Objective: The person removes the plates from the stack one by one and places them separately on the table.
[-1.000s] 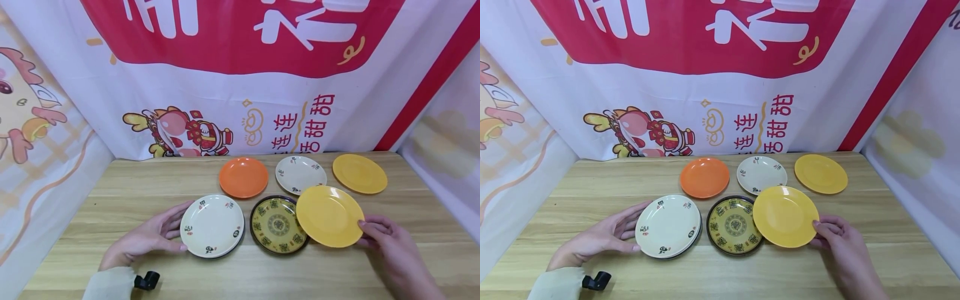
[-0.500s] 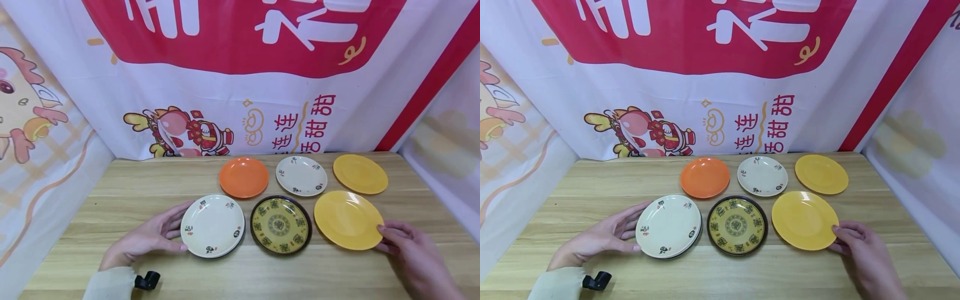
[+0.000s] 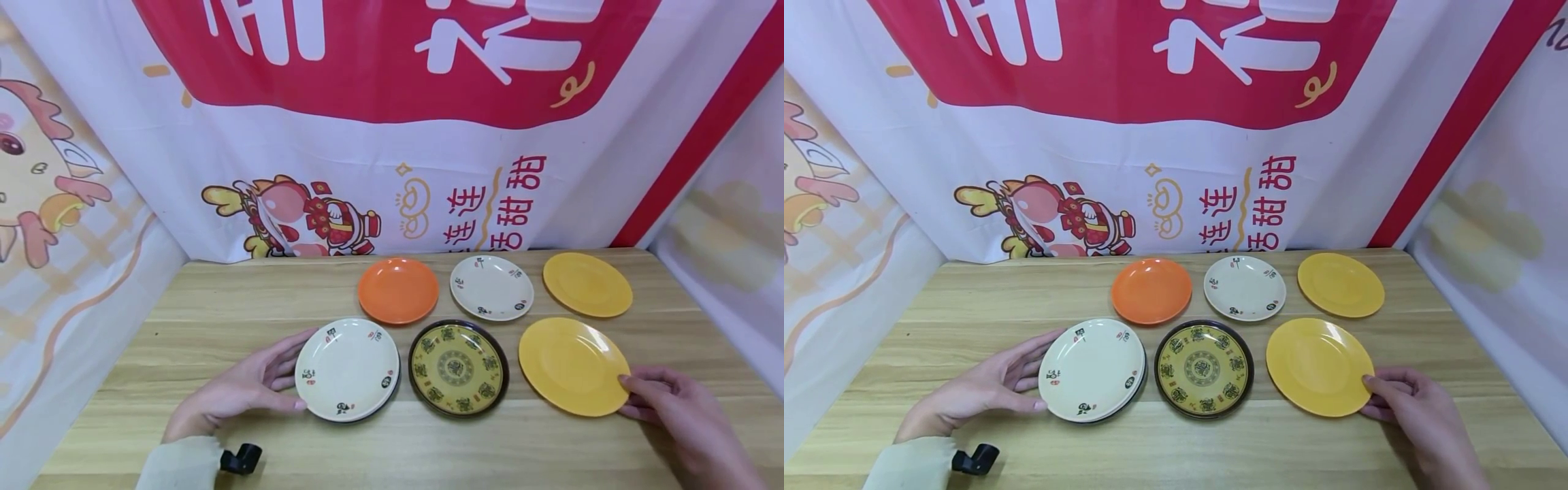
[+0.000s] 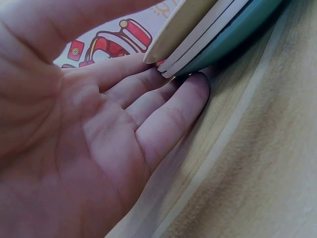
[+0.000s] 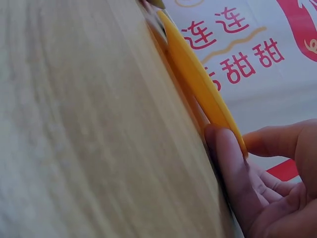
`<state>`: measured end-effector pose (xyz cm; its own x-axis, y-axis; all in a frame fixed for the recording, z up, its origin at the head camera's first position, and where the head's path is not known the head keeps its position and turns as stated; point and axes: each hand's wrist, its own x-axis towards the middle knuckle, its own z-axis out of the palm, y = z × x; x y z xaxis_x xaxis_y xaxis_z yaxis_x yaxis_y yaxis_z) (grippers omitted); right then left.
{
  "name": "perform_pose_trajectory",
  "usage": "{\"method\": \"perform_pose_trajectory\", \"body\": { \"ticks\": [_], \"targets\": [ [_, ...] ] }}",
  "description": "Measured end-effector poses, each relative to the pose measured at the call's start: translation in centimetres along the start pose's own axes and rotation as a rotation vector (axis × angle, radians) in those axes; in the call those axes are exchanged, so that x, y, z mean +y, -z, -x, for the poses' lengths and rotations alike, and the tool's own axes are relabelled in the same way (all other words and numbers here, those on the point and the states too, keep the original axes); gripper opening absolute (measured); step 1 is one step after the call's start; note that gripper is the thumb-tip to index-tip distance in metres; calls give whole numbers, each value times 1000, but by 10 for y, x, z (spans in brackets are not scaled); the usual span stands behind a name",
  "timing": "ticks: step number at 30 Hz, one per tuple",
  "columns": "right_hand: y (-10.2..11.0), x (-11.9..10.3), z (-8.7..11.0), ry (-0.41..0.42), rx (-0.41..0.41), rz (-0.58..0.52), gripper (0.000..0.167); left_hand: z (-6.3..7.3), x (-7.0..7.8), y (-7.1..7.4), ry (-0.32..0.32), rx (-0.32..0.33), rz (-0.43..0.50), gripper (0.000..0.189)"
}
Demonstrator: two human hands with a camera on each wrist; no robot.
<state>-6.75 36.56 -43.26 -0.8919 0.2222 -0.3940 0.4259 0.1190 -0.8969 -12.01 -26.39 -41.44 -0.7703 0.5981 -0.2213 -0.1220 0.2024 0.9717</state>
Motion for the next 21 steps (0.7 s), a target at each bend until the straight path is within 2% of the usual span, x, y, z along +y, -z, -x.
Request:
{"method": "perform_pose_trajectory", "body": {
  "ticks": [3, 8, 12, 21],
  "targets": [
    [-1, -3, 1, -26, 30, 96, 31, 0, 0, 0, 3, 2, 1, 108],
    [0, -10, 4, -64, 22, 253, 60, 1, 3, -2, 12, 5, -2, 108],
    [1, -9, 4, -67, 13, 305, 62, 1, 3, -2, -2, -4, 1, 107],
    [0, -11, 4, -68, 28, 371, 60, 0, 2, -1, 31, 10, -1, 109]
  ]
}}
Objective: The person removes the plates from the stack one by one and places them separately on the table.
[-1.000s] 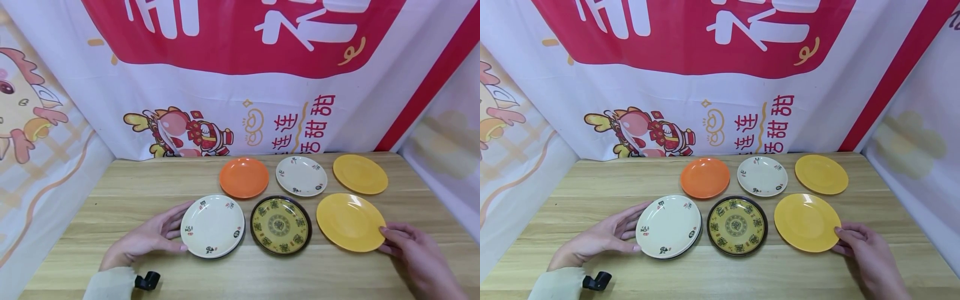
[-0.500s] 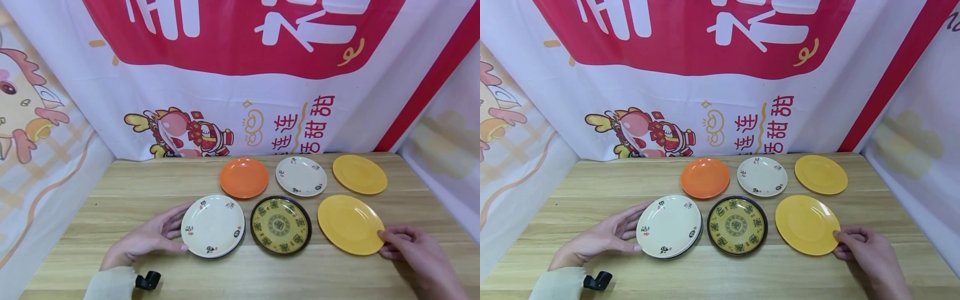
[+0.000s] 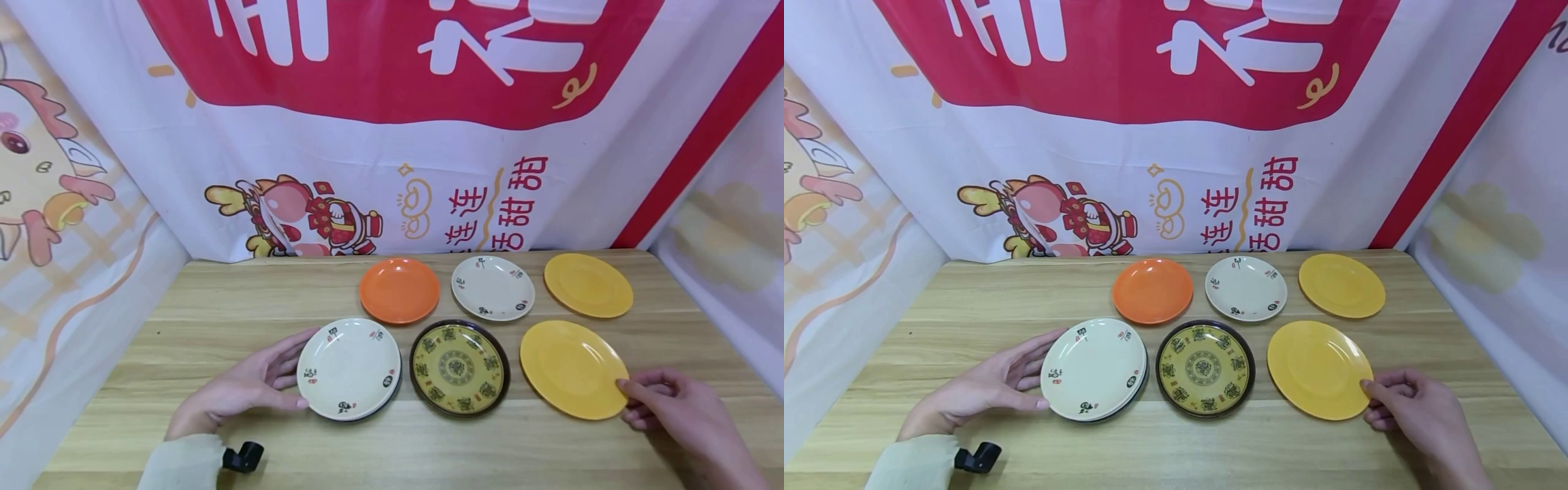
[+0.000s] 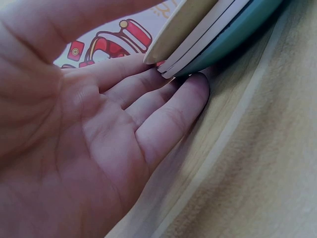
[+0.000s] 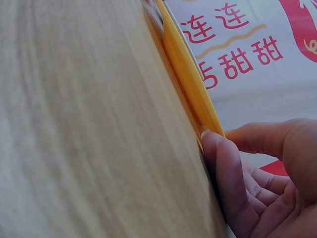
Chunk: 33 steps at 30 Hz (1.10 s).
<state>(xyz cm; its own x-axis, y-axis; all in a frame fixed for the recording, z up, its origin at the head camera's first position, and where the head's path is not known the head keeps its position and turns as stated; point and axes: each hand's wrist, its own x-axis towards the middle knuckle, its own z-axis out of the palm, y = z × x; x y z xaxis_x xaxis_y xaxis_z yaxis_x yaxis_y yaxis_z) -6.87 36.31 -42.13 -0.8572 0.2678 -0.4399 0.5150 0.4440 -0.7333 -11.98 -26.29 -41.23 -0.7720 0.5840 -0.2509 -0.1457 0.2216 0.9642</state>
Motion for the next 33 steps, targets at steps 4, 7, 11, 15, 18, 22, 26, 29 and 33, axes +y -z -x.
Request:
{"method": "perform_pose_trajectory", "body": {
  "ticks": [4, 7, 11, 15, 18, 22, 26, 29, 33],
  "targets": [
    [-1, -1, 0, -10, 6, 2, 61, 0, 0, 0, 0, -3, 0, 110],
    [-1, 1, 0, -7, 9, -5, 60, 0, 0, 1, -2, -4, 5, 109],
    [1, 4, 1, 22, 21, -3, 58, -1, 0, 0, -4, -6, 4, 109],
    [5, 3, 5, 43, 59, 22, 61, -1, 0, -1, -33, -11, 5, 107],
    [6, -7, 9, 49, 113, 57, 61, -1, -1, -1, -65, -19, 1, 106],
    [-4, -33, 14, 127, 163, 75, 59, -1, 0, 0, -46, -7, 0, 107],
    [-29, -61, 18, 241, 118, 24, 57, -2, -1, 0, -40, -6, 0, 107],
    [-55, -83, 19, 294, 62, -6, 51, -1, -1, 0, -60, -12, 0, 106],
    [-93, -109, 22, 353, -8, -1, 40, 1, -1, 0, -70, -9, 7, 105]
  ]
}}
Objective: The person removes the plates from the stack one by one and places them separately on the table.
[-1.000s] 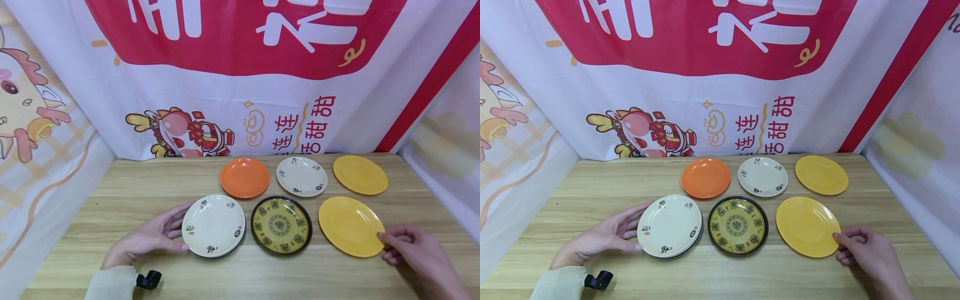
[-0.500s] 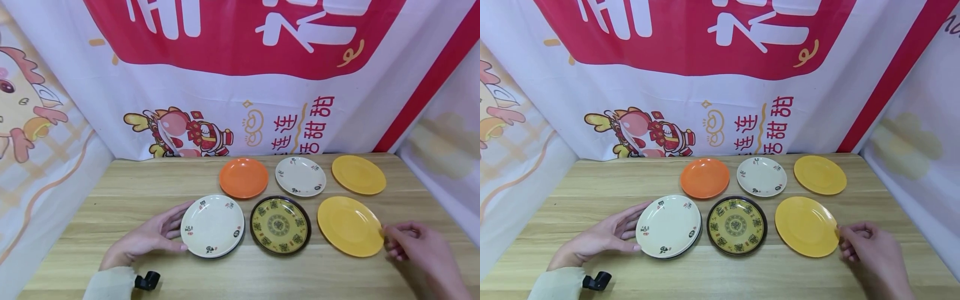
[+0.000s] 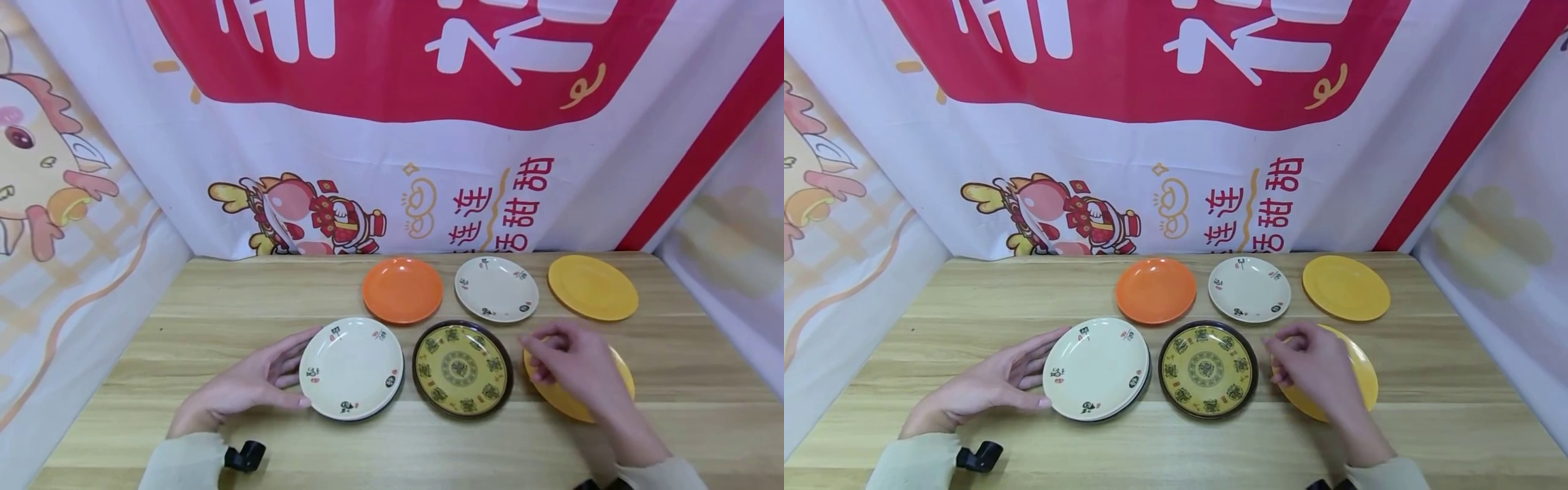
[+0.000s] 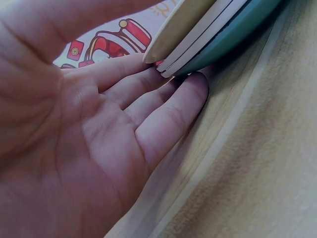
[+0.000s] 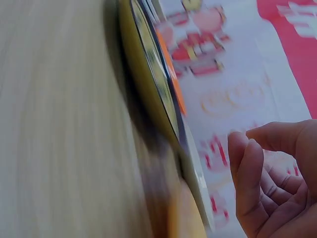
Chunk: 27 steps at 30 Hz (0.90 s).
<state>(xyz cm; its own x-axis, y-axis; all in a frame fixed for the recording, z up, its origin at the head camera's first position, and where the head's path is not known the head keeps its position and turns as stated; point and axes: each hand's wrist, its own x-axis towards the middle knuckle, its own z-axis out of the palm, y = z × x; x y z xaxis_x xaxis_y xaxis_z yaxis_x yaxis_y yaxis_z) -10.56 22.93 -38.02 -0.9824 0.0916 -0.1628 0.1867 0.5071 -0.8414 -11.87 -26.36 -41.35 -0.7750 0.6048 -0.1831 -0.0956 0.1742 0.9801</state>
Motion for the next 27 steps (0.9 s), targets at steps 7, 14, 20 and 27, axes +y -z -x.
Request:
{"method": "perform_pose_trajectory", "body": {
  "ticks": [7, 14, 20, 27],
  "targets": [
    [-61, -32, -1, 92, -119, -75, 23, 2, -1, -1, -5, -5, 12, 105],
    [-111, -52, -2, 114, -190, -117, 19, 0, -1, 0, 3, 4, 7, 106],
    [-133, -61, -1, 120, -228, -146, 29, -1, -1, -1, 19, 8, 4, 105],
    [-142, -67, 0, 116, -256, -131, 32, 0, 0, 0, 26, 9, 8, 106]
  ]
}}
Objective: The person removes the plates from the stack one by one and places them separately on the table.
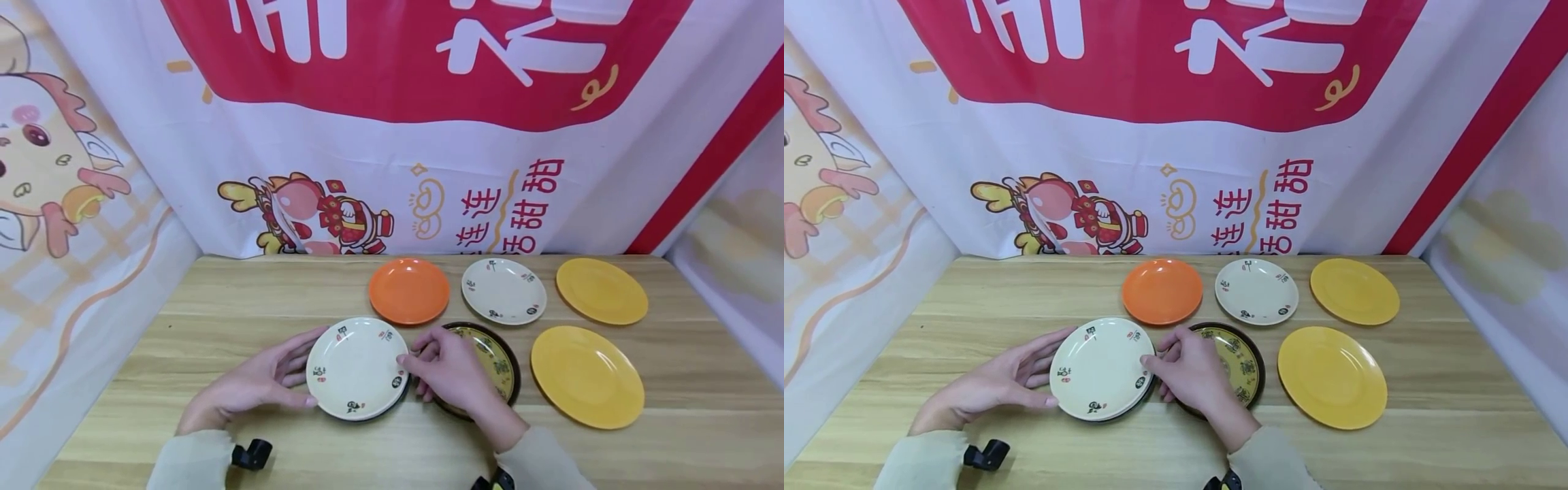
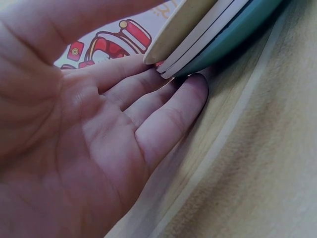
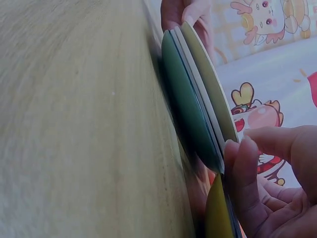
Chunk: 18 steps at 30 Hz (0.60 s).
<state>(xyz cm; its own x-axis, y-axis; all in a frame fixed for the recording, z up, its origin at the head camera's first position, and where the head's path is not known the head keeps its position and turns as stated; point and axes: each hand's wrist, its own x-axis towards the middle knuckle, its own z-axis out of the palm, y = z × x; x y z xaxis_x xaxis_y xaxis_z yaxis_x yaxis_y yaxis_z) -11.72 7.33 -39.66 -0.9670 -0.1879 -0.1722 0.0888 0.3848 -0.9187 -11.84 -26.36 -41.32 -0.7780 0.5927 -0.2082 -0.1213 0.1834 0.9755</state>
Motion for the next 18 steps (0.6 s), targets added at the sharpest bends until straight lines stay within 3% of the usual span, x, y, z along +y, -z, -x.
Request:
{"method": "perform_pose_trajectory", "body": {
  "ticks": [18],
  "targets": [
    [-6, -3, 1, -26, -19, 75, 33, -1, -1, 1, -6, -5, -5, 107]
  ]
}}
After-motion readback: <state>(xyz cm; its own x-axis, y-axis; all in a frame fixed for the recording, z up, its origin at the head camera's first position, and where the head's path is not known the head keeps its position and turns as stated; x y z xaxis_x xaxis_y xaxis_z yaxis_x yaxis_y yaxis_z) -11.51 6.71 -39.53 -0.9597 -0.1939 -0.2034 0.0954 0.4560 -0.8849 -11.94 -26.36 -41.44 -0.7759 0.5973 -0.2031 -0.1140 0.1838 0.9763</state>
